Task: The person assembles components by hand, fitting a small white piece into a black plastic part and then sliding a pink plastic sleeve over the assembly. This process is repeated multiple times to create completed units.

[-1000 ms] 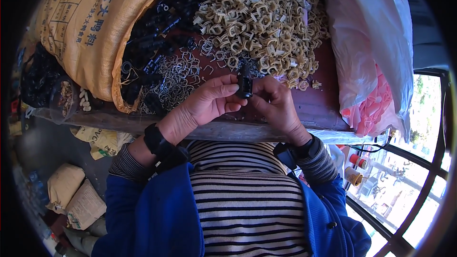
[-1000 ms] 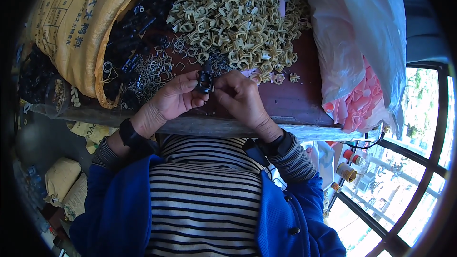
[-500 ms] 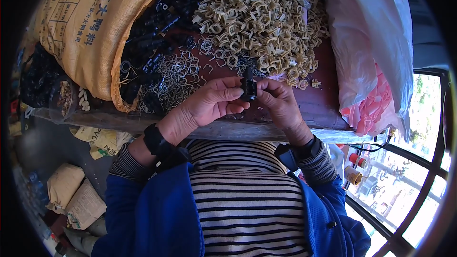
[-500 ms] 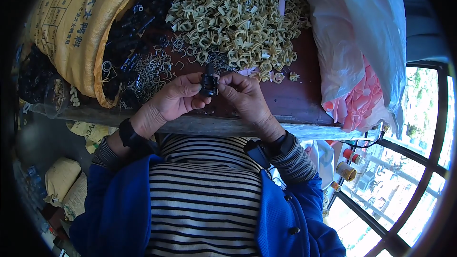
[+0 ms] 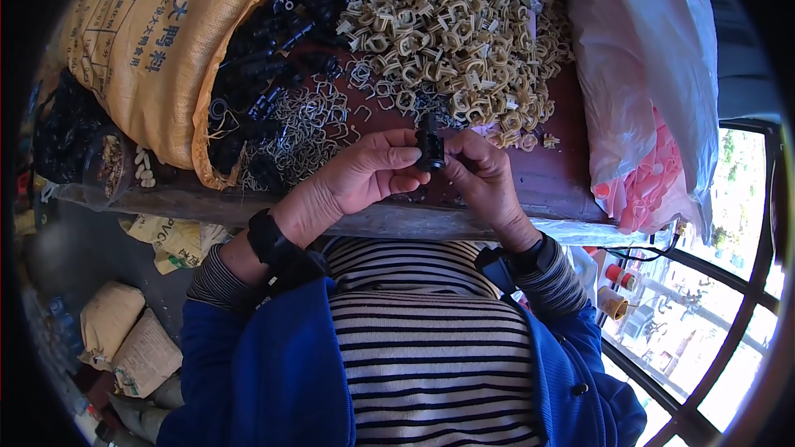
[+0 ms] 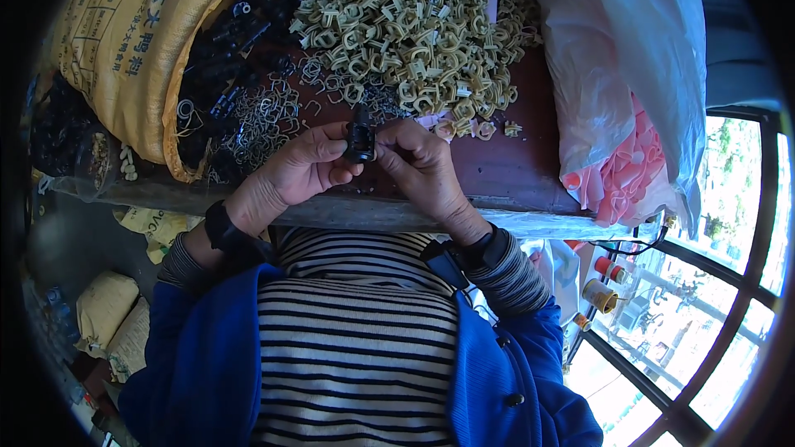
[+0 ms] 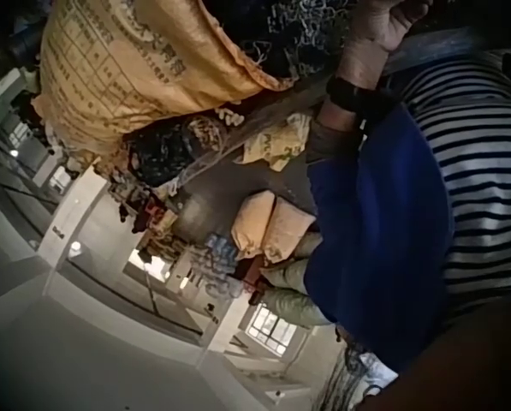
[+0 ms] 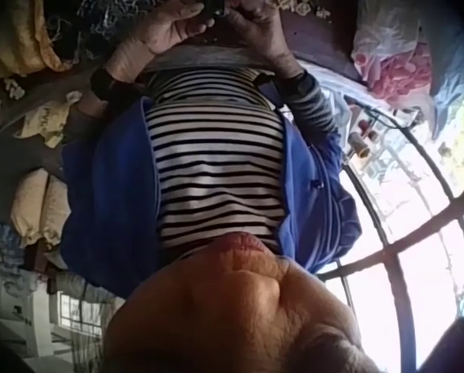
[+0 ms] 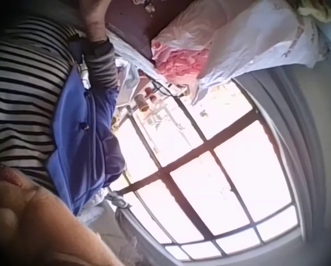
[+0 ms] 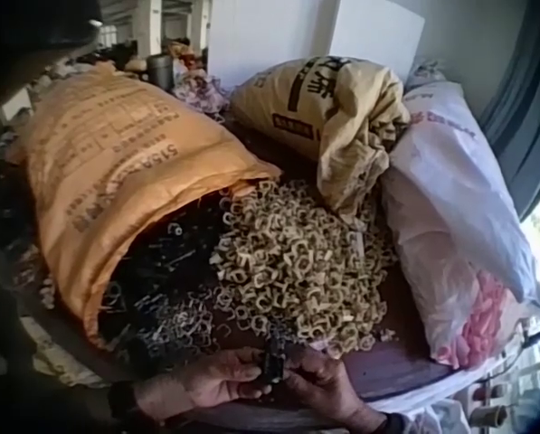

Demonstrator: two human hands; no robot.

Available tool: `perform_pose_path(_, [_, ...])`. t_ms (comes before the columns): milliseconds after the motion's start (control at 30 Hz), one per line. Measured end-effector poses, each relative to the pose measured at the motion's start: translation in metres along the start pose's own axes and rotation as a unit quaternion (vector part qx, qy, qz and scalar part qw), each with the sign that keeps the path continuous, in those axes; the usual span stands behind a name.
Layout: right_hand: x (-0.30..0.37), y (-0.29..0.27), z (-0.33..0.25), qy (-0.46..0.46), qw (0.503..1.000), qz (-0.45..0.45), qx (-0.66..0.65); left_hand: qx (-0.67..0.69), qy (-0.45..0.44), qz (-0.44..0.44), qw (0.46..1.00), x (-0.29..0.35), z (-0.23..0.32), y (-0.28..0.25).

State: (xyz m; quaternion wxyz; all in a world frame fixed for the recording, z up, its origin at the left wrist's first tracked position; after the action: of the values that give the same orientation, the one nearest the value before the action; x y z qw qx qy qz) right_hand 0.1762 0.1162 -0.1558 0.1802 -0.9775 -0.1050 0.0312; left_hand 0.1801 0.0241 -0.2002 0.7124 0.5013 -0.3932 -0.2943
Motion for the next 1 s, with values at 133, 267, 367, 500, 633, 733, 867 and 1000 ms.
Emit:
perform_pose_path(133, [0.001,-0.004,-0.022,-0.096,0.985,0.026,0.142,0.001,-0.003,0.013,1.000,0.001,-0.001,-0.002])
perform_pose_path(267, [0.003,-0.005,-0.038,-0.142,0.965,0.048,0.216,0.013,-0.004,0.019,1.000,0.001,-0.002,-0.005])
perform_pose_path(367, [0.003,-0.007,-0.027,-0.100,0.982,0.041,0.153,0.019,-0.004,0.013,1.000,0.000,-0.002,-0.004])
perform_pose_path(500, [0.003,0.000,0.011,0.034,0.996,0.014,-0.080,0.017,-0.004,0.002,1.000,-0.002,-0.003,-0.002])
perform_pose_path(633, [0.006,0.008,0.026,0.124,0.949,0.002,-0.289,0.012,-0.002,0.003,1.000,-0.003,-0.003,-0.004])
perform_pose_path(733, [0.010,0.014,0.031,0.189,0.905,-0.033,-0.379,0.014,-0.001,0.000,1.000,-0.002,-0.003,-0.004])
perform_pose_path(867, [0.010,0.013,0.033,0.194,0.879,-0.031,-0.435,0.013,-0.002,0.004,1.000,-0.001,0.000,-0.006])
perform_pose_path(1000, [0.010,0.000,0.029,0.180,0.954,0.009,-0.240,-0.030,0.021,0.036,0.999,0.000,0.005,-0.007])
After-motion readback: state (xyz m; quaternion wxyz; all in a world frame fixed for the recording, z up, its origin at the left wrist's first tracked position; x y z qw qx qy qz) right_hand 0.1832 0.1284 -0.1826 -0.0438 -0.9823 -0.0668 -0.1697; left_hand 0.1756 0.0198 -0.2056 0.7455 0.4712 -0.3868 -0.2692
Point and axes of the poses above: each hand's wrist, its own x-axis away from the middle knuckle, its own y-axis out of the palm, z = x × y, the point moved 9 cm from there along -x, towards the middle knuckle, and after that the axes turned 11 degrees about x, right-handed, at the moved point
